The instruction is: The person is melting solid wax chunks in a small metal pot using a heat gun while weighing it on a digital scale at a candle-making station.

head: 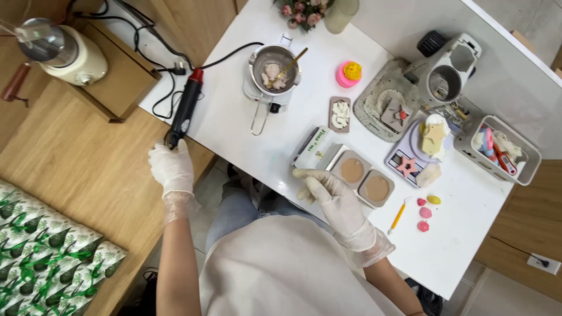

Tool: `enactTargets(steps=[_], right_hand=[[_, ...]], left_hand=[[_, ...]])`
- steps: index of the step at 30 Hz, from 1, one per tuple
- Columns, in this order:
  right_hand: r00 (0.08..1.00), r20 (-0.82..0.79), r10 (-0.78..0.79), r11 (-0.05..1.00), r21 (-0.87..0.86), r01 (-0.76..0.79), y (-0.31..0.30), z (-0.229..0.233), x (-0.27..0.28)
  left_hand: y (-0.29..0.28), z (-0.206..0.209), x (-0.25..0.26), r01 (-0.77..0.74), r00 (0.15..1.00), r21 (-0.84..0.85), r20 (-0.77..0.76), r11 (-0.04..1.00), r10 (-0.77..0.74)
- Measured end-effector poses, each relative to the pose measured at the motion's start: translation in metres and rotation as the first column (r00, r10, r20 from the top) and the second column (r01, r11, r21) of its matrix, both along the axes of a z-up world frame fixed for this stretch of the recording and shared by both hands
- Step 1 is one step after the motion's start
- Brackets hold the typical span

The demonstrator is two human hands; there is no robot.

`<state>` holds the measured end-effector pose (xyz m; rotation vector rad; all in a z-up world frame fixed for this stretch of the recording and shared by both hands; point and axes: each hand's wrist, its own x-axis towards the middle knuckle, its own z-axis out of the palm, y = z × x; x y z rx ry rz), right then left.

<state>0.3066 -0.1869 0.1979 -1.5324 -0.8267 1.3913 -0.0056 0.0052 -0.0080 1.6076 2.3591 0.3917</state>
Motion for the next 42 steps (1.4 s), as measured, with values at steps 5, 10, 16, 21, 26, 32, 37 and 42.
enactTargets(steps=[5,10,16,21,26,32,37,42], right_hand=[[0.999,0.036,-0.018,1.000,-0.024,0.018,0.021,-0.004,-0.016],[0.997,0.067,-0.033,0.999,-0.030,0.035,0.046,0.008,-0.046],[0.997,0.071,0.017,0.999,-0.029,-0.015,0.068,0.008,-0.079],[0.995,0.058,0.086,0.994,-0.070,-0.082,0.072,-0.006,-0.088],[0.993,0.021,0.113,0.986,-0.124,-0.110,0.080,-0.038,-0.080],[0.959,0.132,0.252,0.957,-0.178,-0.228,0.099,-0.048,-0.108],[0.939,0.238,0.249,0.968,-0.022,-0.251,0.104,-0.064,-0.123],[0.992,0.077,0.099,0.992,0.069,-0.105,0.099,-0.068,-0.110]], left_hand=[[0.033,0.000,0.009,0.049,0.999,0.037,-0.018,0.998,-0.048],[0.085,-0.037,0.018,0.342,0.926,0.138,-0.217,0.930,-0.309],[0.123,-0.015,0.033,0.422,0.799,-0.414,-0.251,0.806,-0.547],[0.122,0.010,0.015,0.384,0.915,-0.435,0.298,0.814,-0.273],[0.101,0.085,0.005,0.487,0.851,-0.490,0.453,0.723,-0.266],[0.064,0.151,0.026,0.512,0.835,-0.458,0.463,0.727,-0.296],[0.030,0.175,0.067,0.501,0.834,-0.275,0.406,0.821,-0.373],[0.012,0.202,0.101,0.482,0.845,-0.292,0.405,0.826,-0.350]])
